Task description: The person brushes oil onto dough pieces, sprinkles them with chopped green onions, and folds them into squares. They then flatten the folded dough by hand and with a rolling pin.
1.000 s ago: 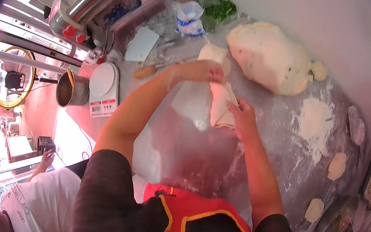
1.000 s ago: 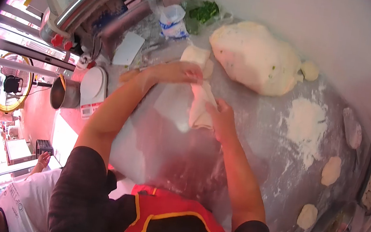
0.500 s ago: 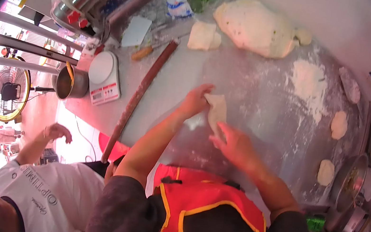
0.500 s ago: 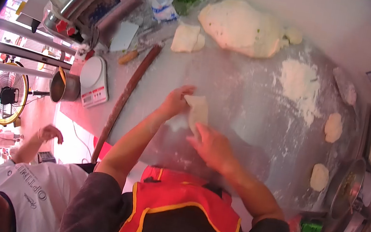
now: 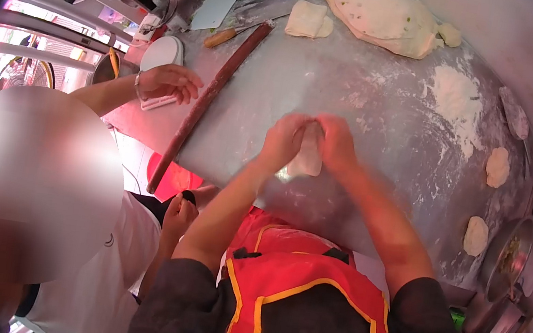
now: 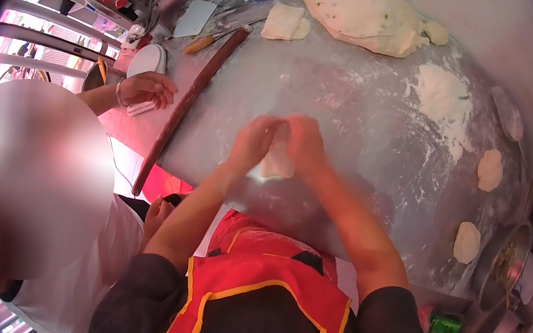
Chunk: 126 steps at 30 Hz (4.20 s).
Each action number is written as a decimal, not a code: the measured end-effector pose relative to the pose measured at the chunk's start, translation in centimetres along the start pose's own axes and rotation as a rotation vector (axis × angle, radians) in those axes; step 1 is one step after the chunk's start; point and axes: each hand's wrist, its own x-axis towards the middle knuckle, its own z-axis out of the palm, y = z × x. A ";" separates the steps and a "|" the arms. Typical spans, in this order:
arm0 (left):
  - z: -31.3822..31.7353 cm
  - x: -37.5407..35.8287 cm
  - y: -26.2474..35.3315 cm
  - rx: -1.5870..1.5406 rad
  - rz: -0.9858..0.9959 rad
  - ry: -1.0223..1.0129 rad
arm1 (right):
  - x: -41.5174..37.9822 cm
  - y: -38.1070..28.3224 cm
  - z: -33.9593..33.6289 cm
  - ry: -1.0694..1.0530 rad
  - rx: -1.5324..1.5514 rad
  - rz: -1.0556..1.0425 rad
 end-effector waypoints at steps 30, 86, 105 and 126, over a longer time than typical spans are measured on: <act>7.8 -0.6 2.3 -0.083 -0.434 -0.124 | -10.4 10.7 -4.3 0.354 0.189 0.341; 10.2 9.4 2.9 0.435 0.273 -0.237 | -0.7 12.3 -7.8 0.009 1.161 0.812; 12.2 4.2 2.6 0.108 -0.286 0.309 | 0.4 11.0 -6.0 0.397 0.168 0.251; 14.1 0.3 5.5 -0.215 -0.525 0.146 | -8.7 9.5 -3.0 0.310 -0.320 0.052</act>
